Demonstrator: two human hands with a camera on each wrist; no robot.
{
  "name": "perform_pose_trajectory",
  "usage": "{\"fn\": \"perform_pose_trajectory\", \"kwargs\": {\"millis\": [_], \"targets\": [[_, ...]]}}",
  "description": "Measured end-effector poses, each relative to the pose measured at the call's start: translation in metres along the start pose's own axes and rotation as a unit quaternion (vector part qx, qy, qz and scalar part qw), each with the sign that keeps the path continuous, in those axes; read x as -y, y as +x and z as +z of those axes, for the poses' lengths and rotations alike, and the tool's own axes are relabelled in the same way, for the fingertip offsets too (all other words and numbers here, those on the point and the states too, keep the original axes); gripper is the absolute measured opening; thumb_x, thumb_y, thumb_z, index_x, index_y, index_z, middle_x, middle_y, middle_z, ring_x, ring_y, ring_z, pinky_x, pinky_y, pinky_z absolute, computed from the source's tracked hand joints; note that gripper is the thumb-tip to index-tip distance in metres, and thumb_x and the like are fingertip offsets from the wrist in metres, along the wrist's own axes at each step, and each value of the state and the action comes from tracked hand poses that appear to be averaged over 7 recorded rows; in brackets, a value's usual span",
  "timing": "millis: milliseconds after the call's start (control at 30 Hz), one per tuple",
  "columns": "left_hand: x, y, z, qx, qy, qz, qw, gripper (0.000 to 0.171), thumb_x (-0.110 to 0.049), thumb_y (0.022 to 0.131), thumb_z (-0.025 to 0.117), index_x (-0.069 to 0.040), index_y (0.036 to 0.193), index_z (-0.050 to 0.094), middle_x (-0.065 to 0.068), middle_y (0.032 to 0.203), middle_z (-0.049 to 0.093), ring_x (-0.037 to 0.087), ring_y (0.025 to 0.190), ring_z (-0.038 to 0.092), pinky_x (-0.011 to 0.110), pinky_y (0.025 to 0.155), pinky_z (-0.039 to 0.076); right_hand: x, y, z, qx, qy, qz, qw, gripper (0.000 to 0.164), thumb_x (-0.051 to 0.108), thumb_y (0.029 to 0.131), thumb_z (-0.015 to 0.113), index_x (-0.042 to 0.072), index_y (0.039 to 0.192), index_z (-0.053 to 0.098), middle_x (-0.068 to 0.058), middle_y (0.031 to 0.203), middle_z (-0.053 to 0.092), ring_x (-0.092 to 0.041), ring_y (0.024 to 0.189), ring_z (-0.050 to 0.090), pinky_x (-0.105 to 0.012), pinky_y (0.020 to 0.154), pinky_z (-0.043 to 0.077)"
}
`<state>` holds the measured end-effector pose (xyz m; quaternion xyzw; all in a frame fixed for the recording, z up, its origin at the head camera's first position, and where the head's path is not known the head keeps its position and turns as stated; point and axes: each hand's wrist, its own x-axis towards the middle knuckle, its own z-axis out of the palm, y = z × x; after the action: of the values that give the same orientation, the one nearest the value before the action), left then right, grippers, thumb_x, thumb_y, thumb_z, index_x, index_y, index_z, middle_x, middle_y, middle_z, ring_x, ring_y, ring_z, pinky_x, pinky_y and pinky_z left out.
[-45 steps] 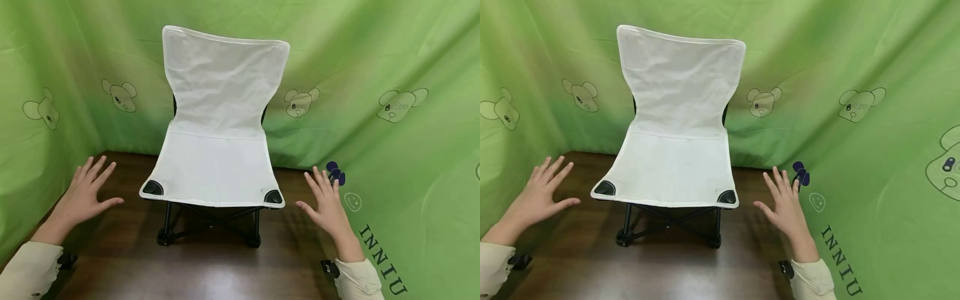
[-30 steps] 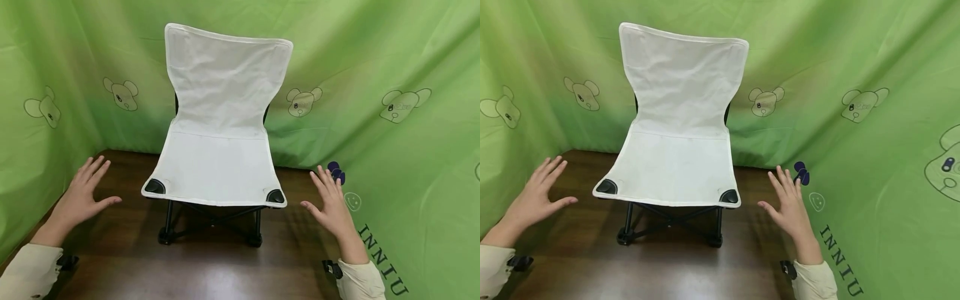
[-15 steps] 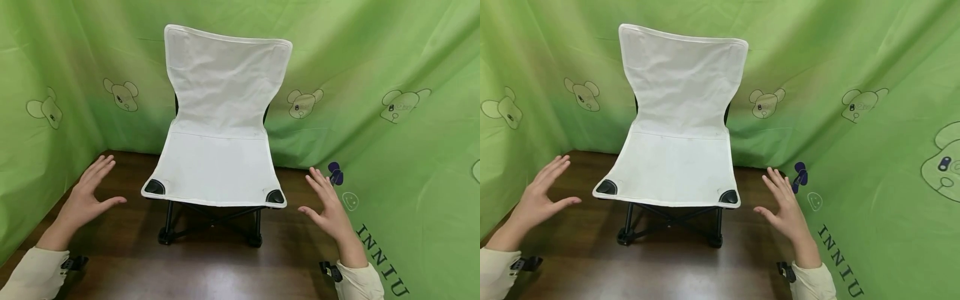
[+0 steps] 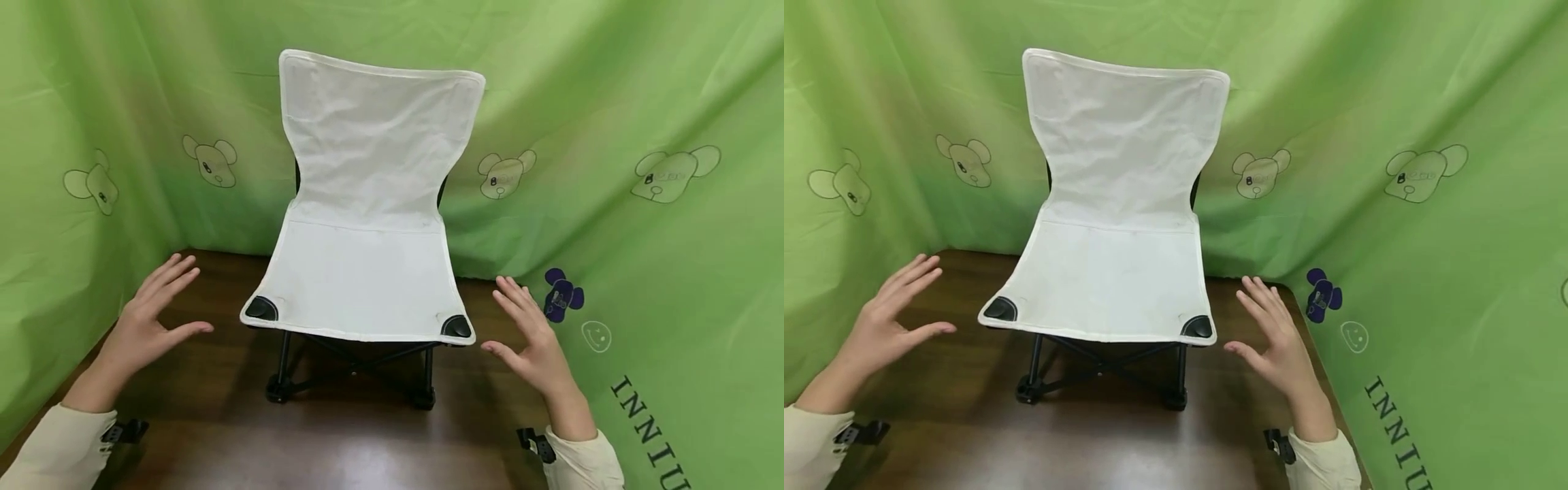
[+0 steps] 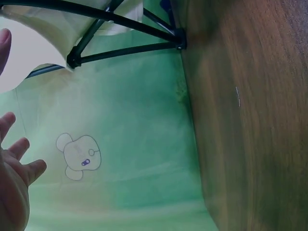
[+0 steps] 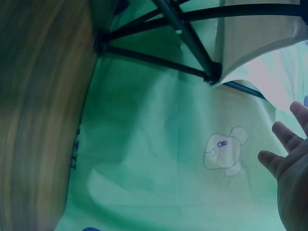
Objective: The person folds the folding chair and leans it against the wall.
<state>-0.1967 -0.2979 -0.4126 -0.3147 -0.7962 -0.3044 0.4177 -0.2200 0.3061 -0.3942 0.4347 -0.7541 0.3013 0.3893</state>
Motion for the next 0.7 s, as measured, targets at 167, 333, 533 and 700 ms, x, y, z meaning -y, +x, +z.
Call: {"fn": "perform_pose_trajectory", "kwargs": {"millis": [167,333,533,700], "targets": [[-0.010,0.003,0.006,-0.011,-0.022,0.014,0.9996,0.085,-0.061,0.083,0.073,0.007,0.133,0.063,0.032,0.140,0.057,0.029,0.149,0.040,0.031,0.124,0.029,0.016,0.012,0.003,0.006,0.039,-0.019,0.999,0.076,0.045,0.093,0.073,-0.018,0.132,0.056,-0.042,0.139,0.049,-0.048,0.142,0.042,-0.046,0.128,0.020],[-0.026,0.009,0.012,-0.031,-0.043,0.036,0.9980,0.081,-0.056,0.085,0.074,0.011,0.130,0.064,0.035,0.134,0.059,0.035,0.144,0.046,0.032,0.122,0.033,0.023,0.020,0.006,0.013,0.059,-0.038,0.997,0.075,0.042,0.092,0.074,-0.018,0.131,0.055,-0.042,0.139,0.049,-0.047,0.142,0.042,-0.048,0.128,0.021],[-0.039,0.016,0.015,-0.044,-0.058,0.053,0.9959,0.077,-0.052,0.086,0.075,0.011,0.129,0.064,0.035,0.131,0.061,0.037,0.141,0.049,0.030,0.121,0.035,0.029,0.026,0.011,0.019,0.074,-0.052,0.996,0.074,0.039,0.090,0.076,-0.019,0.131,0.055,-0.041,0.139,0.050,-0.044,0.141,0.045,-0.048,0.127,0.023],[-0.042,0.022,0.019,-0.048,-0.069,0.064,0.9944,0.075,-0.049,0.087,0.076,0.013,0.127,0.064,0.035,0.130,0.061,0.037,0.139,0.051,0.031,0.119,0.037,0.031,0.028,0.016,0.021,0.078,-0.064,0.995,0.074,0.038,0.089,0.078,-0.019,0.130,0.055,-0.040,0.140,0.051,-0.043,0.141,0.046,-0.048,0.127,0.024]]}}
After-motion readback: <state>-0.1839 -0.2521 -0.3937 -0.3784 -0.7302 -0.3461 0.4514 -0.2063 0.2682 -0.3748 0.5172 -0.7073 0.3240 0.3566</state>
